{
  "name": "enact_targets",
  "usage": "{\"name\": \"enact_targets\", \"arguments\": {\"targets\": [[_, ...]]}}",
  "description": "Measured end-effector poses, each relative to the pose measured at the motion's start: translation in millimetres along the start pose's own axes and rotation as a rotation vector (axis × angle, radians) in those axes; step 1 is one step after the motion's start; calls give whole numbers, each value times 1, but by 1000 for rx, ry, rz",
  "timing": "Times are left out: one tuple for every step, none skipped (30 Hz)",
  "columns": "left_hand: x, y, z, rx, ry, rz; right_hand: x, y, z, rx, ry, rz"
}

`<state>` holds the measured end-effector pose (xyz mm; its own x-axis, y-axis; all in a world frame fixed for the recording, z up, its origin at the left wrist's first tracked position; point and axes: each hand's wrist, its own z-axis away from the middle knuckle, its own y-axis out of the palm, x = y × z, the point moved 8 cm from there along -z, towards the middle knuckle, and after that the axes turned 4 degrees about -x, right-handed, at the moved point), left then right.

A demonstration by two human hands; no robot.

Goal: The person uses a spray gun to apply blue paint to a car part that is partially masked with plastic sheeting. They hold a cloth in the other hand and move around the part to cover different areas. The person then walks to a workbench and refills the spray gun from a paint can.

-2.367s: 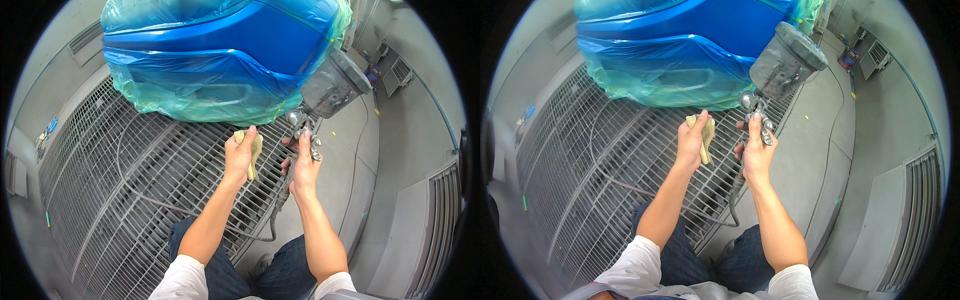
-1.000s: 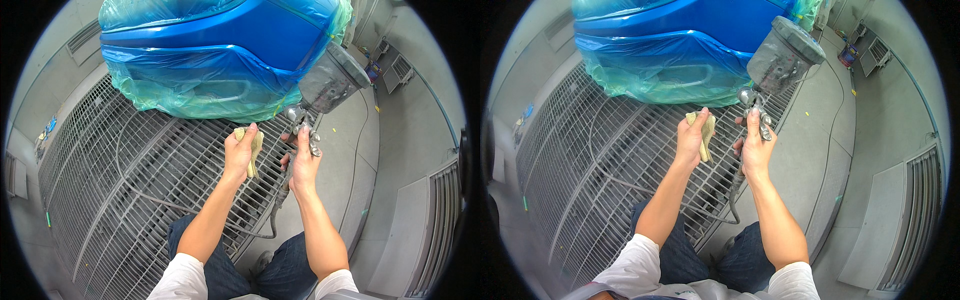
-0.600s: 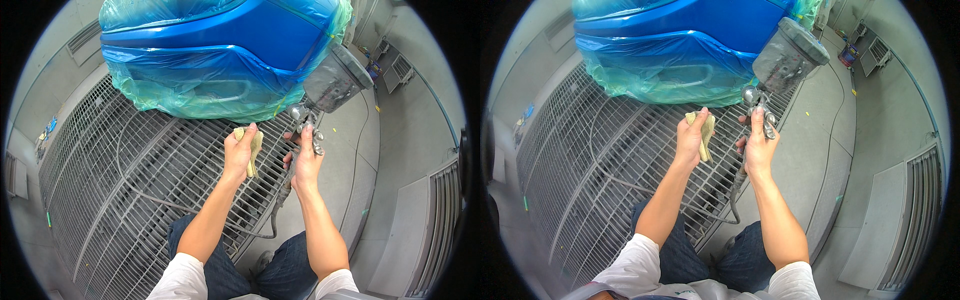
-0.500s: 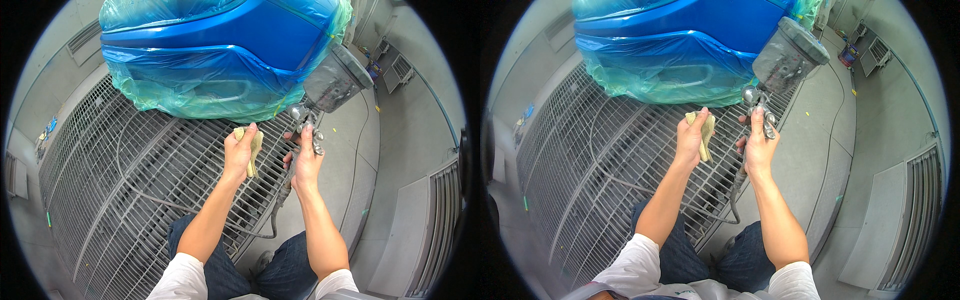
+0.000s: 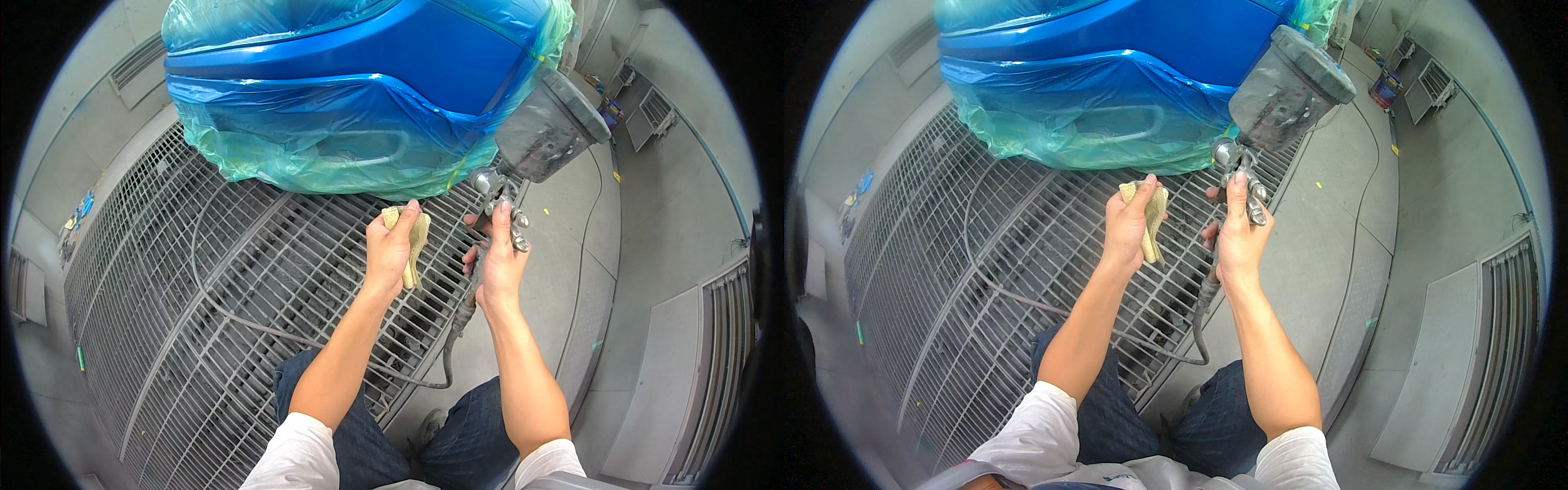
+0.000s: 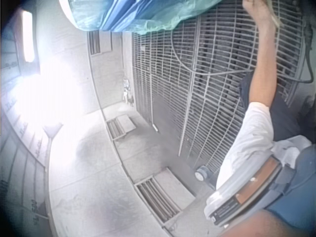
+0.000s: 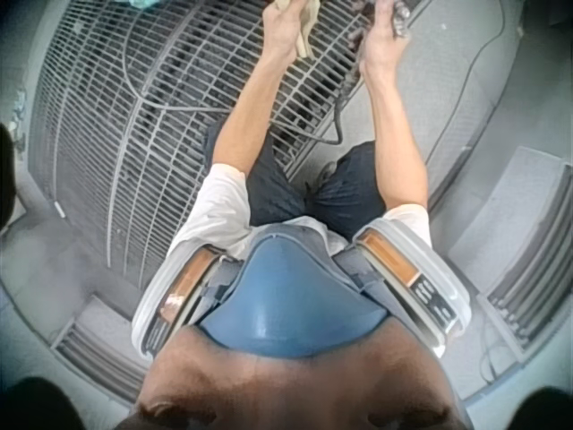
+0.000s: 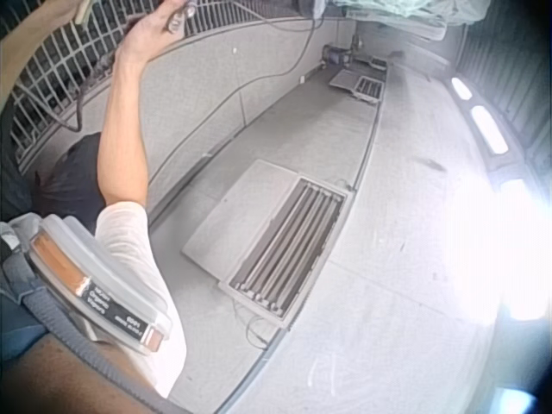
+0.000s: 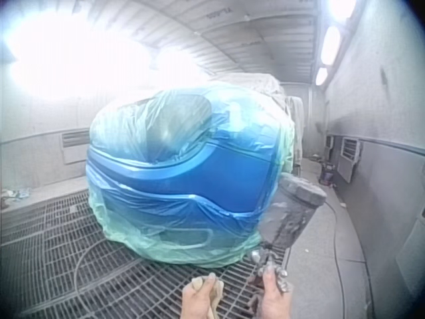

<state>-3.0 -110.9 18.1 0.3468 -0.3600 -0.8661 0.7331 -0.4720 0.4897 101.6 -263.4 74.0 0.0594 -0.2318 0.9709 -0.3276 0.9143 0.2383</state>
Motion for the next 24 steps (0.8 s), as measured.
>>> {"name": "enact_targets", "arguments": {"targets": [[0, 0, 0, 0, 2, -3, 0, 0, 0, -2, 2, -2], [1, 0, 0, 0, -1, -7, 0, -1, 0, -5, 4, -4], [1, 0, 0, 0, -3, -10, 0, -1, 0, -7, 7, -6], [1, 0, 0, -3, -4, -11, 0, -1, 0, -8, 8, -4], [2, 1, 1, -7, -5, -12, 1, -2, 0, -8, 9, -2], [1, 1, 1, -6, -3, -9, 1, -2, 1, -8, 11, -1], [2, 1, 1, -5, -4, -9, 1, -2, 1, -7, 12, 0], [1, 2, 2, 1, -3, -5, 1, -2, 2, -7, 12, 1], [1, 2, 2, 6, -2, -1, 1, -2, 2, -7, 12, 2], [1, 3, 2, 4, 0, 2, 1, -2, 2, -5, 11, 1], [1, 3, 3, 3, 2, 4, 1, -1, 3, -2, 10, 0], [1, 3, 3, 3, 3, 8, 1, -1, 3, 0, 10, -2], [1, 3, 3, 4, 4, 8, 1, -1, 3, 2, 7, -2], [1, 4, 3, 7, 5, 10, 1, -1, 3, 4, 4, -2], [1, 4, 3, 10, 4, 12, 2, -1, 3, 7, 1, -2], [1, 4, 3, 11, 6, 9, 2, -1, 3, 5, 3, -4], [1, 4, 3, 14, 7, 6, 2, -1, 3, 2, 5, -5], [1, 5, 3, 16, 7, 3, 2, -1, 3, -1, 6, -6], [0, 5, 3, 14, 8, 6, 2, -1, 3, 1, 10, -8], [0, 5, 3, 13, 8, 7, 2, -1, 3, 3, 14, -11], [-1, 5, 3, 16, 7, 10, 2, -1, 3, 4, 18, -13], [-1, 6, 4, 23, 12, 1, 2, -1, 3, 5, 16, -34], [-2, 7, 4, 34, 15, -6, 2, -1, 3, 7, 14, -56], [-3, 8, 5, 45, 19, -14, 2, 0, 3, 14, 8, -79]]}}
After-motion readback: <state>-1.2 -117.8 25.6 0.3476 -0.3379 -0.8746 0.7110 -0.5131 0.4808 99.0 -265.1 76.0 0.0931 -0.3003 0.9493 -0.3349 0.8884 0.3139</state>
